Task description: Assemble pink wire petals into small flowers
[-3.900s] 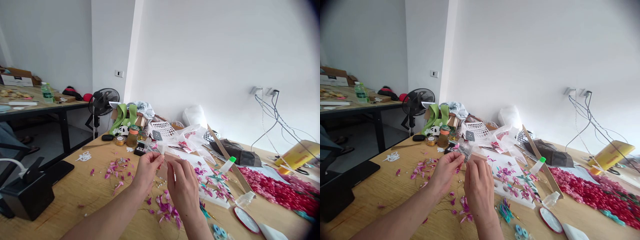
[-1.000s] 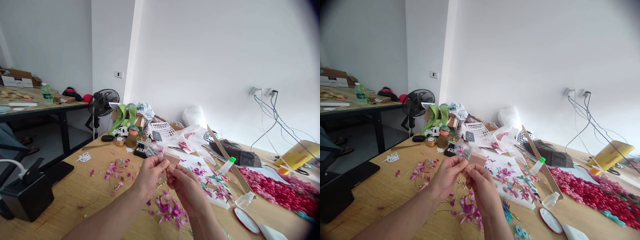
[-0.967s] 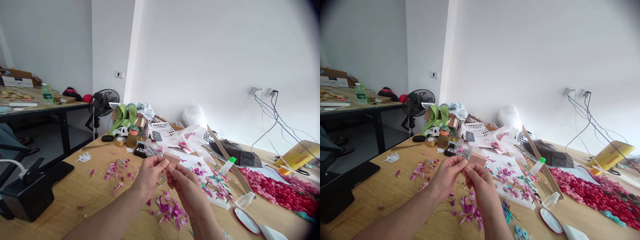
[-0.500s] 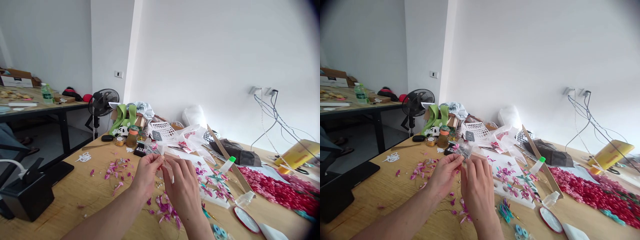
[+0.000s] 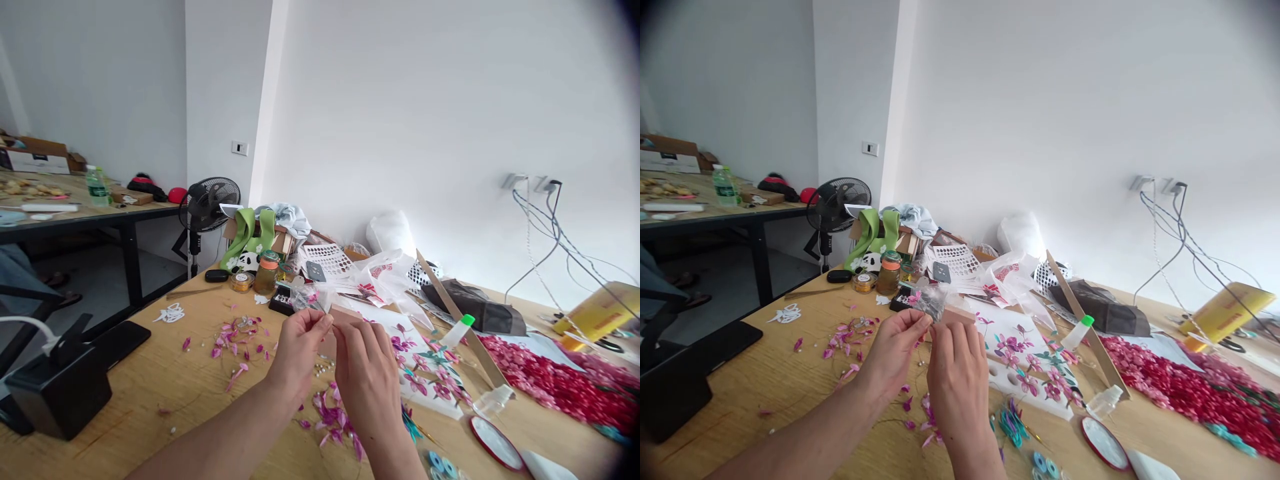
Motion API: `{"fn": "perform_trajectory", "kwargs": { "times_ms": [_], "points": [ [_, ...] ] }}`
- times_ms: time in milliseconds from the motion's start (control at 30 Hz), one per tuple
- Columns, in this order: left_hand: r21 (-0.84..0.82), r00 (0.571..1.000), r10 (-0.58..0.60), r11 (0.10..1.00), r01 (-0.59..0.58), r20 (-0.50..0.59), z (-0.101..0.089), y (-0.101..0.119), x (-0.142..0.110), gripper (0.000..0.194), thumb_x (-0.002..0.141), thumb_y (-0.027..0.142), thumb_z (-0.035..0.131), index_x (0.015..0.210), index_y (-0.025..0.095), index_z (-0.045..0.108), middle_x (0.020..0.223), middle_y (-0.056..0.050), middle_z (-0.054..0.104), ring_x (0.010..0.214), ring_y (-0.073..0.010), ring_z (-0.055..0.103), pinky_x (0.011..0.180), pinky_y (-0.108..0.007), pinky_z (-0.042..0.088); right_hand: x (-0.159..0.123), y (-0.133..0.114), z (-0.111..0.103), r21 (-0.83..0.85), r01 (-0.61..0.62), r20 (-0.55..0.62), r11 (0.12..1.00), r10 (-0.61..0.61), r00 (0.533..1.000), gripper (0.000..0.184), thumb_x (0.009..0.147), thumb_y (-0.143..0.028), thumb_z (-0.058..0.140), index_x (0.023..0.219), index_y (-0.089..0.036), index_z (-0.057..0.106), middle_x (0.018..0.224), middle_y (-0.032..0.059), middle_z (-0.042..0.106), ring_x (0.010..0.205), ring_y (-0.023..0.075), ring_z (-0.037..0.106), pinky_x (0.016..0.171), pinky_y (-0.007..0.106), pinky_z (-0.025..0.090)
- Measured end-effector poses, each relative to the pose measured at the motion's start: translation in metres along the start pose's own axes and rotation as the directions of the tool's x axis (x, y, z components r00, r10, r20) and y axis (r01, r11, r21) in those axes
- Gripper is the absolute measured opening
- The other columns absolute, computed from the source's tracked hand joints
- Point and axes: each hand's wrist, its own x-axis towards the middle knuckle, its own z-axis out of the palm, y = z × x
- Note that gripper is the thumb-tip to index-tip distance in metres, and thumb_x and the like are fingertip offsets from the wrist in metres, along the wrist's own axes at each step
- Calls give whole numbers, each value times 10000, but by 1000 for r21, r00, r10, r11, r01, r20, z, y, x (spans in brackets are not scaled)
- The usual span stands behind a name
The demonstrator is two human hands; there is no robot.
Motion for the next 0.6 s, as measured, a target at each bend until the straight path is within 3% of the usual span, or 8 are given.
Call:
{"fn": "perform_trajectory", "kwargs": {
  "times_ms": [67, 133, 200, 267, 333, 400, 467, 600],
  "points": [
    [-12, 1000, 3, 1000, -3, 8, 2, 0, -2, 239, 633, 323, 740, 638, 131, 598, 613, 22, 517, 617, -100, 424, 629, -237, 344, 2, -3, -1, 150, -142, -17, 978, 146, 989, 177, 908, -197, 402, 757, -186, 495, 712, 39, 501, 682, 181, 432, 614, 312, 345],
    [-27, 1000, 3, 1000, -3, 20, 4, -1, -4, 242, 633, 328, 738, 643, 134, 594, 629, 14, 532, 634, -111, 449, 637, -244, 355, 4, -5, -2, 381, -353, 90, 855, 346, 934, 250, 905, -308, 423, 685, -193, 451, 646, 8, 456, 603, 149, 409, 553, 282, 332],
    [-41, 999, -8, 999, 9, 38, 5, -2, -7, 239, 650, 331, 723, 641, 138, 584, 625, 12, 534, 626, -114, 457, 630, -247, 361, 7, -5, -5, 601, -579, 356, 551, 464, 811, 312, 878, -423, 454, 664, -197, 426, 582, -33, 386, 513, 112, 345, 469, 247, 293],
    [-53, 999, -25, 998, 27, 44, 6, -2, -8, 239, 658, 326, 715, 624, 140, 568, 599, 16, 525, 597, -107, 449, 614, -245, 360, 8, -4, -6, 673, -712, 588, 200, 439, 679, 353, 832, -501, 502, 672, -196, 428, 561, -58, 341, 464, 85, 286, 410, 218, 241],
    [-65, 998, -42, 997, 45, 47, 6, -1, -7, 249, 656, 329, 715, 610, 143, 557, 571, 20, 515, 569, -103, 446, 596, -244, 358, 8, -2, -6, 671, -740, 662, 43, 416, 624, 375, 794, -534, 546, 683, -189, 451, 563, -59, 366, 450, 75, 292, 397, 208, 241],
    [-72, 998, -48, 996, 51, 46, 5, -1, -6, 254, 653, 338, 720, 613, 145, 560, 564, 21, 515, 561, -105, 455, 586, -244, 359, 7, 1, -4, 662, -740, 625, 116, 460, 631, 383, 794, -550, 541, 700, -182, 490, 577, -38, 435, 456, 87, 360, 406, 218, 291],
    [-66, 999, -36, 997, 37, 23, 4, 0, -4, 250, 648, 338, 729, 625, 143, 574, 573, 23, 515, 566, -101, 452, 587, -238, 356, 6, 2, -4, 626, -716, 524, 310, 513, 680, 392, 845, -551, 457, 769, -176, 544, 635, 1, 516, 506, 121, 452, 441, 244, 358],
    [-56, 1000, -13, 998, 11, -24, 1, 0, -2, 236, 635, 326, 747, 655, 137, 607, 600, 27, 521, 587, -90, 434, 597, -226, 343, 5, 0, -5, 471, -457, 178, 755, 426, 887, 322, 938, -402, 338, 928, -185, 575, 817, 59, 587, 723, 178, 546, 609, 302, 436]
  ]
}}
